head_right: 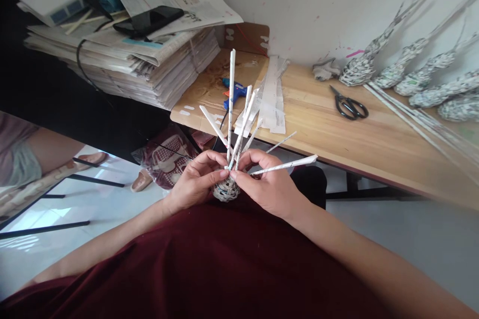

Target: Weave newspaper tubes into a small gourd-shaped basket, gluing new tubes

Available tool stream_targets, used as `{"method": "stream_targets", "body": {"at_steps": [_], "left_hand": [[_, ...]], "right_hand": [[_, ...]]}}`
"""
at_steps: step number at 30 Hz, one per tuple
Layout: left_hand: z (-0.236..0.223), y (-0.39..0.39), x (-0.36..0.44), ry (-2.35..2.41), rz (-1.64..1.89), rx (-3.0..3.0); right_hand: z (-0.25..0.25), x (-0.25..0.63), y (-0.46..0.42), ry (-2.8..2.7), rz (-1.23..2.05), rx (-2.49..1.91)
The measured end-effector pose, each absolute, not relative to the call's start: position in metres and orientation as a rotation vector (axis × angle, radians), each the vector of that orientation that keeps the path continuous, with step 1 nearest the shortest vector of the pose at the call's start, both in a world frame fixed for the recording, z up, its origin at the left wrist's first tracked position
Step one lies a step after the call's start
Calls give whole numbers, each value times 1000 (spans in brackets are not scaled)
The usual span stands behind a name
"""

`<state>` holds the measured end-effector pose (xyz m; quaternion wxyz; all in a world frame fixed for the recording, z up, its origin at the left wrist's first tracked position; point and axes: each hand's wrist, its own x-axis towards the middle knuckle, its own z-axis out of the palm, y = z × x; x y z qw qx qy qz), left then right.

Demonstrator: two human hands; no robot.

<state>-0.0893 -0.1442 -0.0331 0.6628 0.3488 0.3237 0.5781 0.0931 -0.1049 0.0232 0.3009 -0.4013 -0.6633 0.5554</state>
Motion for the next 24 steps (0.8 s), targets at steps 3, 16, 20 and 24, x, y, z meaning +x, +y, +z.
{"method": "stream_targets", "body": {"at_steps": [3, 16, 20, 24], "left_hand": [[-34, -144, -90, 738, 1310, 803], [-31, -144, -91, 779, 1286, 789], [-28, -143, -91, 801, 1272, 789], [-25, -142, -92, 804, 1271, 792]], "right_hand": [[23, 93, -106, -1748, 1485, -1076], [24, 94, -102, -1859, 1399, -1064], [25, 94, -103, -1859, 1406, -1070], [26, 93, -103, -1845, 1413, -1067]]}}
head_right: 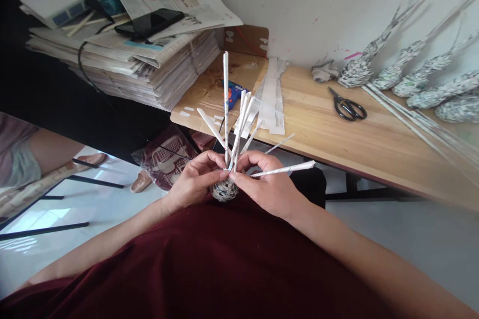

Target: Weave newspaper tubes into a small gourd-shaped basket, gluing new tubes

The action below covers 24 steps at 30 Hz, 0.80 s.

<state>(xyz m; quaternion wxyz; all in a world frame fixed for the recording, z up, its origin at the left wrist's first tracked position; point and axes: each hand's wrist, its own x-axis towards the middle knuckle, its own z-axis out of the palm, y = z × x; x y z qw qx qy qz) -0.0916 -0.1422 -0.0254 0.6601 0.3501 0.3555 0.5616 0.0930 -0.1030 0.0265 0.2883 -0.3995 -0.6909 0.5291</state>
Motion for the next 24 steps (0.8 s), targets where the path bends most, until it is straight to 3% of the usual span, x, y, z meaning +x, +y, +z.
{"method": "stream_targets", "body": {"at_steps": [24], "left_hand": [[-26, -142, -93, 768, 1279, 794]], "right_hand": [[25, 95, -104, -1822, 1458, -1082]]}}
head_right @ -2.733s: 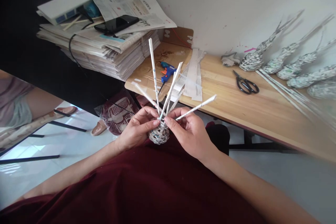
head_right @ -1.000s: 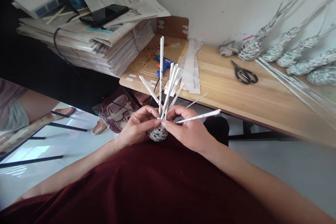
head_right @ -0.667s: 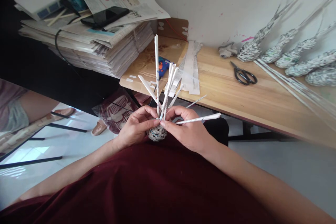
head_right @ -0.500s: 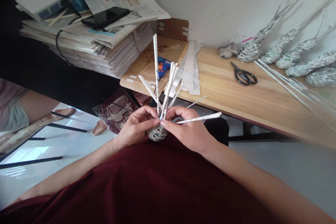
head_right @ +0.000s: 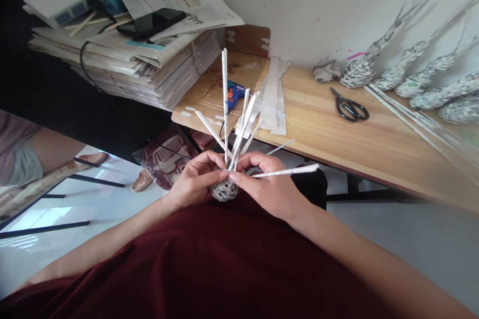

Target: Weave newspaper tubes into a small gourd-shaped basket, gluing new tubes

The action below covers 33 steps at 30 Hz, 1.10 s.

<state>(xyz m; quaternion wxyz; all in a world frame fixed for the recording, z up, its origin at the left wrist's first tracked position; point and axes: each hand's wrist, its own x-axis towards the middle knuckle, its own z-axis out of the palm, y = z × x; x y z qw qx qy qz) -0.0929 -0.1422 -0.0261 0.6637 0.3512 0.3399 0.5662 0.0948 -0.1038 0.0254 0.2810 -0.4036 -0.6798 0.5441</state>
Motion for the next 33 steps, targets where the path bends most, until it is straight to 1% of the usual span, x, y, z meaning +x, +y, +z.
{"method": "stream_targets", "body": {"at_steps": [13, 21, 33], "left_hand": [[-28, -143, -93, 764, 1289, 803], [-31, -140, -95, 765, 1394, 900], [-33, -142, -97, 775, 1388, 934]], "right_hand": [[26, 93, -104, -1854, 1426, -1104], [24, 91, -105, -1878, 1230, -1138], [24, 92, -105, -1929, 1159, -1124]]}}
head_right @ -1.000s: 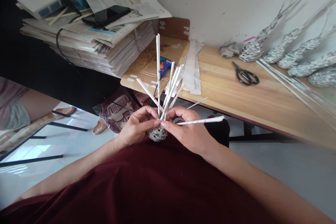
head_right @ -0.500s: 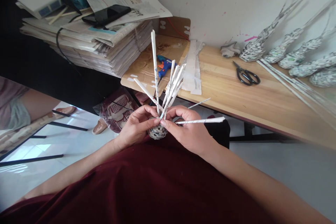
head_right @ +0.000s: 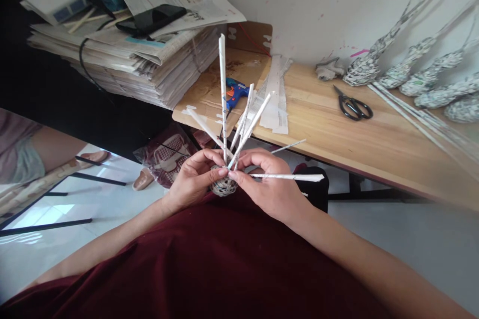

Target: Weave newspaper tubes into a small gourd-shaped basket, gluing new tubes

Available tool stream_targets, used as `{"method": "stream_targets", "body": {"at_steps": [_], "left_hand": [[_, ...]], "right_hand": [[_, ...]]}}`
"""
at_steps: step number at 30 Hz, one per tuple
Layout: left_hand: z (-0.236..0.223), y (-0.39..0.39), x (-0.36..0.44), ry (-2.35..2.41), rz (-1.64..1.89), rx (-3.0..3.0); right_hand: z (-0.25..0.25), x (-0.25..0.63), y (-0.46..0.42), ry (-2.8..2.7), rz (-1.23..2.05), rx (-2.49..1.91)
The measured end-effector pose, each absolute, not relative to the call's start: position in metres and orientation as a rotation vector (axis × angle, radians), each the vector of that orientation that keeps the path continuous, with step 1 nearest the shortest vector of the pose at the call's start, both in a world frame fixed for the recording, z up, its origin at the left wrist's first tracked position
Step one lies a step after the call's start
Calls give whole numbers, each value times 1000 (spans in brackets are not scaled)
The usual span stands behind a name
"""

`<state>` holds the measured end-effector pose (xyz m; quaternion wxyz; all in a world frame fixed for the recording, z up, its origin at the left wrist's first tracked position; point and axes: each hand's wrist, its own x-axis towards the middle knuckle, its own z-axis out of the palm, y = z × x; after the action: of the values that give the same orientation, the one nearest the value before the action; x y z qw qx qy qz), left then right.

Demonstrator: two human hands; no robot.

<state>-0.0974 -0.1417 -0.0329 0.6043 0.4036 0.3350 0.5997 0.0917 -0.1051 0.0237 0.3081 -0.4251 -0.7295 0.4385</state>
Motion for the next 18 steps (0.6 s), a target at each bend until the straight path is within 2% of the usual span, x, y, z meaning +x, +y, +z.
{"method": "stream_targets", "body": {"at_steps": [18], "left_hand": [[-25, -144, -95, 798, 1327, 835]], "right_hand": [[29, 91, -107, -1946, 1257, -1106]]}}
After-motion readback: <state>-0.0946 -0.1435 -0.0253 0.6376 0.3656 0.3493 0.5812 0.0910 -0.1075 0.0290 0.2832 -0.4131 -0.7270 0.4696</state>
